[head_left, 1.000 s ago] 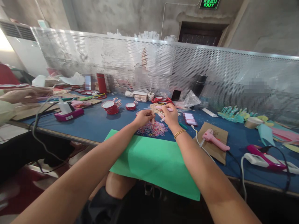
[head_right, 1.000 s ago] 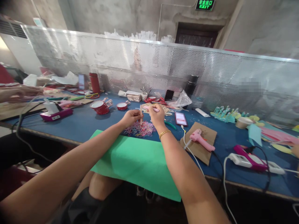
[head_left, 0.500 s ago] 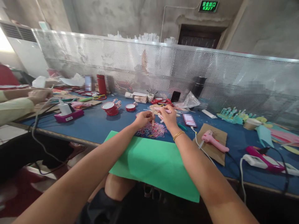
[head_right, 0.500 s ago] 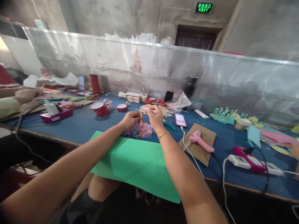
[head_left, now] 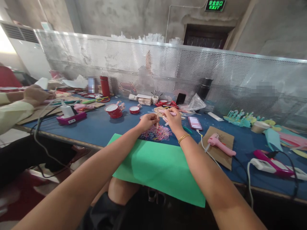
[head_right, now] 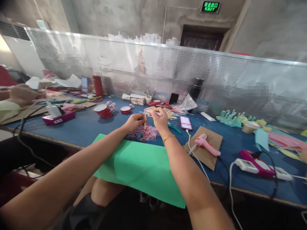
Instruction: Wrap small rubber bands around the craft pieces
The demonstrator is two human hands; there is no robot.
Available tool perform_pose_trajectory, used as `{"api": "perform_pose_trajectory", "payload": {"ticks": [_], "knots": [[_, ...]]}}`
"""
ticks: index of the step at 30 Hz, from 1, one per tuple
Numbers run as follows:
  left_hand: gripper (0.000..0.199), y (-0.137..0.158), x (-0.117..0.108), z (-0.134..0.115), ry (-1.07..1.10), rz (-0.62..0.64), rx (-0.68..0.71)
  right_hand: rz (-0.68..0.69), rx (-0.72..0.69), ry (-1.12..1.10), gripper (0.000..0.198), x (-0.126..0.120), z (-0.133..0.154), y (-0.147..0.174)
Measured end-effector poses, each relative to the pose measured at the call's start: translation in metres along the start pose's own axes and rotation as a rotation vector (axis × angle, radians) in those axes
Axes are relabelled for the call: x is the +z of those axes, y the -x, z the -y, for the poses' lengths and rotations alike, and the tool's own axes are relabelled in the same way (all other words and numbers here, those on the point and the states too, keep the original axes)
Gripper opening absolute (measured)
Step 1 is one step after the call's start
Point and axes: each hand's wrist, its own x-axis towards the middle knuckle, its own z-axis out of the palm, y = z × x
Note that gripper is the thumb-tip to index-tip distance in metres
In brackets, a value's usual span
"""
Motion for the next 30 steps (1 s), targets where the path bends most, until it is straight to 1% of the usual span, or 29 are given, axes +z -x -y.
{"api": "perform_pose_trajectory", "payload": {"ticks": [4, 10, 15, 20, 25, 30], "knots": [[0.036, -0.0001, -0.0001, -0.0013, 0.020, -0.002, -0.004, -0.017, 0.034, -0.031, 0.023, -0.0006, -0.0009, -0.0010], [0.038, -0.0001, 0.0004, -0.0024, -0.004, -0.011, -0.003, 0.003, -0.019, -0.003, 0.022, 0.0001, 0.0032, 0.0006], [0.038, -0.0007, 0.0000, -0.0015, 0.026, 0.002, -0.021, -0.022, 0.012, -0.015, 0.024, -0.0001, -0.0022, -0.0018], [0.035, -0.0006, -0.0006, 0.0000, -0.004, -0.012, -0.002, -0.001, -0.033, -0.001, 0.022, 0.0015, 0.0027, 0.0010], [0.034, -0.0015, -0.0010, 0.0014, 0.011, -0.003, -0.009, -0.019, -0.010, 0.003, 0.022, -0.0003, -0.0009, -0.0003], [0.037, -0.0011, -0.0009, 0.0010, 0.007, -0.002, 0.001, -0.016, -0.037, -0.001, 0.021, 0.0003, -0.0006, -0.0001]]}}
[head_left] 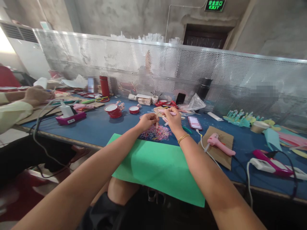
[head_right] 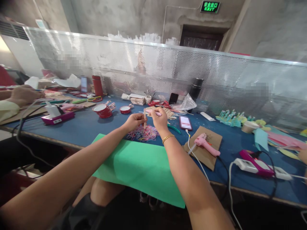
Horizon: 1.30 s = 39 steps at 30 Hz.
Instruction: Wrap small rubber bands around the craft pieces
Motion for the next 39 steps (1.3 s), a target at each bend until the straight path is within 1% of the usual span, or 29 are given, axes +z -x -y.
{"api": "perform_pose_trajectory", "payload": {"ticks": [8, 13, 17, 19, 23, 30, 35, 39], "knots": [[0.039, 0.000, 0.001, -0.001, 0.043, -0.005, -0.012, -0.012, 0.048, -0.019, 0.023, 0.000, -0.004, -0.002], [0.035, 0.002, 0.001, -0.002, 0.035, -0.006, -0.010, 0.004, -0.008, 0.004, 0.023, 0.000, 0.004, 0.000], [0.035, 0.002, 0.000, -0.002, 0.031, -0.011, -0.018, -0.020, 0.057, -0.033, 0.024, -0.001, 0.003, 0.000], [0.035, 0.002, 0.000, -0.002, 0.025, -0.010, -0.017, -0.016, 0.066, -0.045, 0.025, -0.001, 0.000, 0.000], [0.036, 0.002, 0.001, -0.001, 0.036, -0.003, -0.006, 0.034, 0.047, -0.026, 0.024, 0.000, -0.004, 0.000], [0.033, 0.000, -0.001, 0.000, 0.021, -0.008, 0.013, -0.009, 0.053, -0.054, 0.024, 0.000, -0.007, -0.003], [0.033, -0.001, -0.001, 0.001, 0.031, 0.006, 0.003, 0.018, -0.009, -0.021, 0.024, 0.001, -0.004, -0.002], [0.031, -0.001, -0.001, 0.004, 0.019, 0.003, 0.009, 0.007, 0.034, -0.032, 0.025, 0.000, -0.009, -0.004]]}}
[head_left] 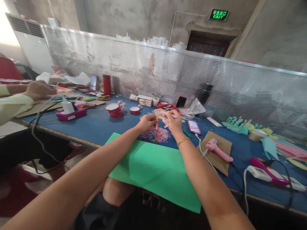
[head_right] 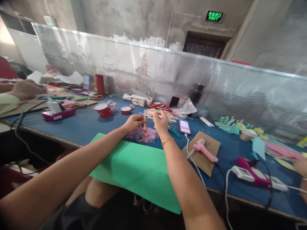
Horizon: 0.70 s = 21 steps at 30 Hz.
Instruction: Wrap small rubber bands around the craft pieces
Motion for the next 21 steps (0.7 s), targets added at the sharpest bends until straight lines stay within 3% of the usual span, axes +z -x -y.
{"api": "perform_pose_trajectory", "payload": {"ticks": [6, 12, 17, 21], "knots": [[0.032, 0.0009, 0.0013, -0.0026, -0.002, 0.005, -0.004, 0.017, -0.035, 0.027, 0.027, -0.0010, -0.0027, -0.0008], [0.032, 0.0008, 0.0017, -0.0053, -0.021, 0.005, -0.005, 0.001, 0.033, -0.019, 0.026, -0.0006, -0.0019, -0.0011], [0.031, 0.0007, 0.0017, -0.0038, -0.005, 0.007, -0.006, 0.003, -0.056, 0.033, 0.028, -0.0001, 0.0036, 0.0006], [0.029, 0.0013, 0.0008, -0.0039, -0.009, 0.006, -0.008, 0.002, -0.013, 0.036, 0.029, -0.0014, 0.0042, 0.0005]]}}
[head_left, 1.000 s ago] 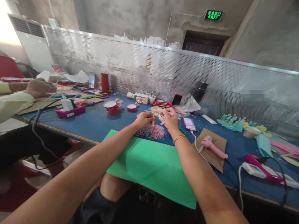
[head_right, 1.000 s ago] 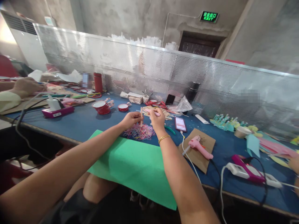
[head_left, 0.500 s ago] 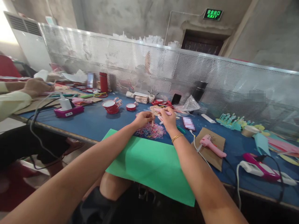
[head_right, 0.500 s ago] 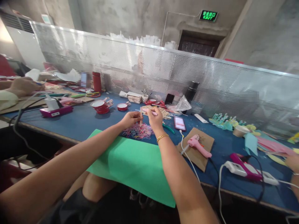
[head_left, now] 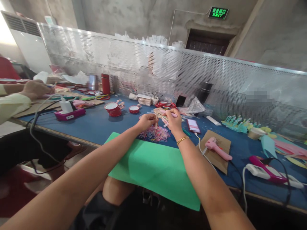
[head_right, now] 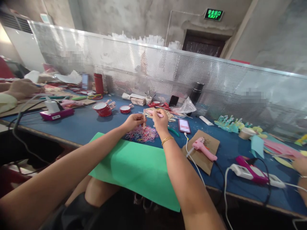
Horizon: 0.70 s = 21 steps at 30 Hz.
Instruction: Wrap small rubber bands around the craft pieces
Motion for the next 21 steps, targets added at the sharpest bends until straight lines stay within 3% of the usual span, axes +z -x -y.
{"api": "perform_pose_trajectory", "payload": {"ticks": [10, 21], "knots": [[0.035, 0.0023, 0.0020, -0.0039, 0.020, 0.006, -0.009, -0.013, 0.033, -0.060, 0.029, 0.0019, -0.0046, -0.0013], [0.038, 0.0006, 0.0023, -0.0033, 0.035, 0.003, -0.011, 0.011, -0.024, 0.002, 0.032, 0.0003, 0.0017, 0.0015]]}}
